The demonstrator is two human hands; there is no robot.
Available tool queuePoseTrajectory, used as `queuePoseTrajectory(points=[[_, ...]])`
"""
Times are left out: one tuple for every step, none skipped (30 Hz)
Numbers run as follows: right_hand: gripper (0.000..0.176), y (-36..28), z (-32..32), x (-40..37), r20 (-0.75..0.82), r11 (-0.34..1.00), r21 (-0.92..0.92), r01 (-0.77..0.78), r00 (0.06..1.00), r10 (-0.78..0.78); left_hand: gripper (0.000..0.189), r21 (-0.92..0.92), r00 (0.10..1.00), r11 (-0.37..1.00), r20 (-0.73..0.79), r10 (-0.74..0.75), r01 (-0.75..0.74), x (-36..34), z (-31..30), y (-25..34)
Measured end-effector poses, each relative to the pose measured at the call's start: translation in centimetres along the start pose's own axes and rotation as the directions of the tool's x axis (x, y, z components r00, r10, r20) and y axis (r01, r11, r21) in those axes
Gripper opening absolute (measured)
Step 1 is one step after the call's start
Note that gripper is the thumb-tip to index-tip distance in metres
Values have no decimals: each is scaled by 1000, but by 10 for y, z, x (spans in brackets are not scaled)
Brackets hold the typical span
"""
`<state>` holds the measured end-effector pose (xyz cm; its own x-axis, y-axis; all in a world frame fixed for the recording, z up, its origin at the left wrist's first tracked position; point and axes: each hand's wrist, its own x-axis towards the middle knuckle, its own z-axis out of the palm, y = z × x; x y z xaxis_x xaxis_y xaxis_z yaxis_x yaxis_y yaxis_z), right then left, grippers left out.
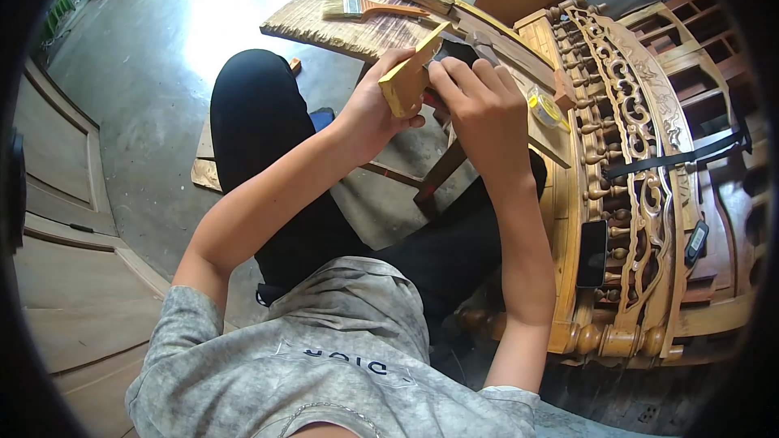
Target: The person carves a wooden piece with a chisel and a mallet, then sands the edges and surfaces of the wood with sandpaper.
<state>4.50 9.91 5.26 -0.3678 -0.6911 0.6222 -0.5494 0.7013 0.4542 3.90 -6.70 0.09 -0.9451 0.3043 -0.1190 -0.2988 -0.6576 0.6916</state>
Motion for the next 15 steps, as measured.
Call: queuePoseTrajectory(points=[[32,-1,-1,0,0,1000,7,4,1000,-4,39,4,1000,1000,-14,1,-1,-1,0,1],[32,-1,-2,0,-1,1000,14,6,1000,-6,40,10,1000,1000,-27,1,-1,-2,1,2],[32,2,2,-1,6,1000,4,10,1000,-10,40,16,999,1000,-38,0,1,-3,3,2],[32,8,8,-2,14,1000,-7,13,1000,-13,40,20,999,1000,-38,7,-6,-3,3,2],[33,11,11,-3,22,1000,-18,17,1000,-17,41,24,999,1000,-37,13,-12,-4,3,2],[32,8,8,-3,14,1000,-20,18,1000,-18,41,25,999,999,-37,21,-20,-3,4,2],[32,2,3,-2,5,1000,-20,24,1000,-23,41,15,998,1000,-53,24,-23,-3,5,3],[32,-2,-1,-1,-4,999,-17,30,1000,-30,41,5,997,1000,-71,28,-27,-4,7,3],[32,-3,-2,-1,-7,999,-10,33,999,-33,41,-4,996,1000,-89,30,-30,-5,8,3],[32,-4,-4,-1,-9,999,-6,33,999,-33,40,-4,996,1000,-86,15,-16,-4,6,2],[32,-3,-5,0,-14,999,-7,31,999,-31,40,-1,997,1000,-79,2,-2,-1,5,2],[31,0,-4,-1,-12,999,-18,35,999,-35,40,2,997,1000,-70,-12,12,1,5,2],[31,3,0,-2,-9,999,-29,39,999,-39,39,-1,998,1000,-61,-12,12,1,6,0],[31,6,2,-1,-6,998,-40,46,999,-46,39,-6,999,1000,-53,-8,8,0,6,0],[31,4,-2,3,-3,999,-35,36,999,-37,39,-14,999,1000,-48,-2,2,0,6,0]])
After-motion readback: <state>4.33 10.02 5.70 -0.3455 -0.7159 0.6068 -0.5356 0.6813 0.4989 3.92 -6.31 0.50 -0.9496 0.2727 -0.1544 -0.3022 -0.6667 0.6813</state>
